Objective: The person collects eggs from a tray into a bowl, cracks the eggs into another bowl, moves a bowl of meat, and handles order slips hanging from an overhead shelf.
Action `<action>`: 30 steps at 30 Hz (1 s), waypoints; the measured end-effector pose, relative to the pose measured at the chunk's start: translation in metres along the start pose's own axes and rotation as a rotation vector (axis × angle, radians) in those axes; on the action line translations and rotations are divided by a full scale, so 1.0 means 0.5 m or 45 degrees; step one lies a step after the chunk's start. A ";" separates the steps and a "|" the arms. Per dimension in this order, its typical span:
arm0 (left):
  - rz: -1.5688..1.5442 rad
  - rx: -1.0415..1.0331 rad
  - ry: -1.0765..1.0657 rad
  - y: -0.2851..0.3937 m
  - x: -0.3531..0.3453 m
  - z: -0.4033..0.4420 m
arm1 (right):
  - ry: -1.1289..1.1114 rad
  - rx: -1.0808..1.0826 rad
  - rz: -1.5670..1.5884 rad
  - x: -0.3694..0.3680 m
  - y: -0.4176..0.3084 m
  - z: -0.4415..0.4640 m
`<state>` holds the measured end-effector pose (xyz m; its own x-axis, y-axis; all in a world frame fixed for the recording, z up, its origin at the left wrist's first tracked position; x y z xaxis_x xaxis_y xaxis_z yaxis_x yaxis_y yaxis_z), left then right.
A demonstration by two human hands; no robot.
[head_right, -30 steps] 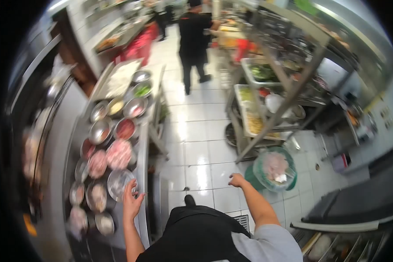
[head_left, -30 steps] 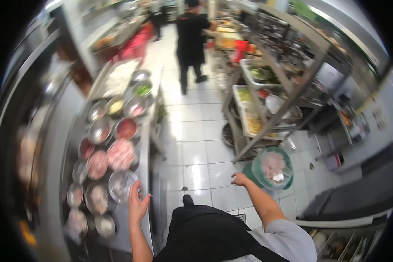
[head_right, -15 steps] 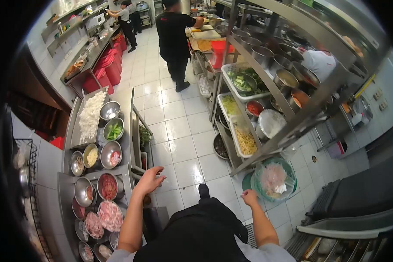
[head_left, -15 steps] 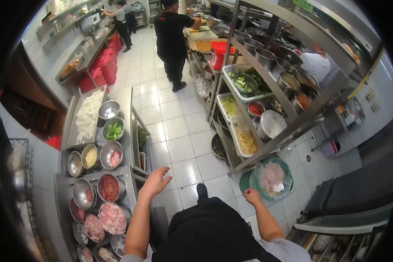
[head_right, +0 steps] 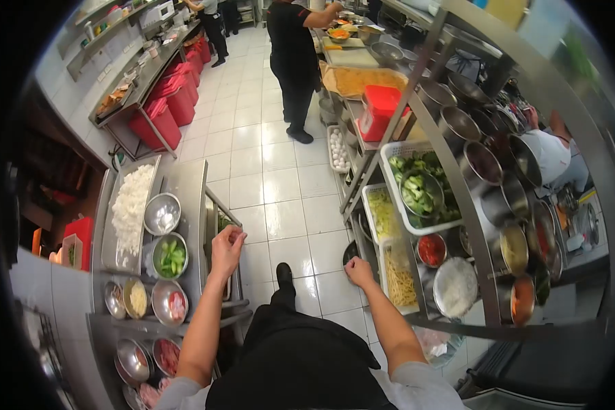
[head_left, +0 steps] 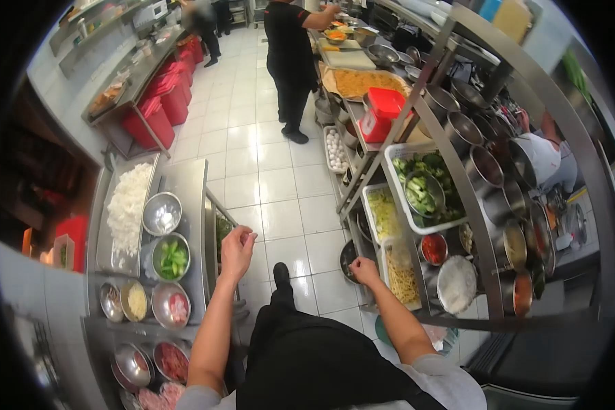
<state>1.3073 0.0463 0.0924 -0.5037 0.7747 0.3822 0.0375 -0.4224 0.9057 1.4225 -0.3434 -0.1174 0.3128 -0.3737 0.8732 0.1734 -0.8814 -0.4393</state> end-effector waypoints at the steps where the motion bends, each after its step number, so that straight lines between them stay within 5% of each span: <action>1: -0.089 0.002 -0.003 -0.015 -0.018 0.052 | -0.010 -0.052 0.105 -0.011 -0.001 0.033; 8: -0.386 -0.086 -0.193 -0.033 -0.213 0.456 | -0.050 -0.205 -0.069 0.037 0.016 0.149; 10: -0.386 -0.113 -0.301 -0.026 -0.299 0.558 | -0.018 -0.449 0.077 0.066 0.015 0.149; 16: -0.499 -0.161 -0.566 0.001 -0.611 0.812 | 0.073 -0.625 0.259 0.016 0.060 0.227; 18: -0.506 0.002 -0.603 0.009 -0.706 0.865 | -0.006 -0.796 0.484 0.003 0.051 0.251; 23: -0.377 0.146 -0.478 0.015 -0.886 0.980 | 0.044 -0.660 0.429 0.015 0.044 0.386; 30: -0.100 0.123 -0.519 0.055 -0.964 1.061 | -0.023 -0.569 0.400 0.098 -0.040 0.510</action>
<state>2.0091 -0.0892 0.0304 -0.1266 0.9336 0.3352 0.1030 -0.3238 0.9405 1.6727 -0.2706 -0.1197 0.3024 -0.6374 0.7087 -0.3437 -0.7664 -0.5427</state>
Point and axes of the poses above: each hand's wrist, its own z-axis towards the middle knuckle, its own x-axis out of the back of the hand, y = z × x, the point moved 4 cm from there along z, towards the middle knuckle, and after that the axes turned 15 degrees about -z, right-handed, at the moved point
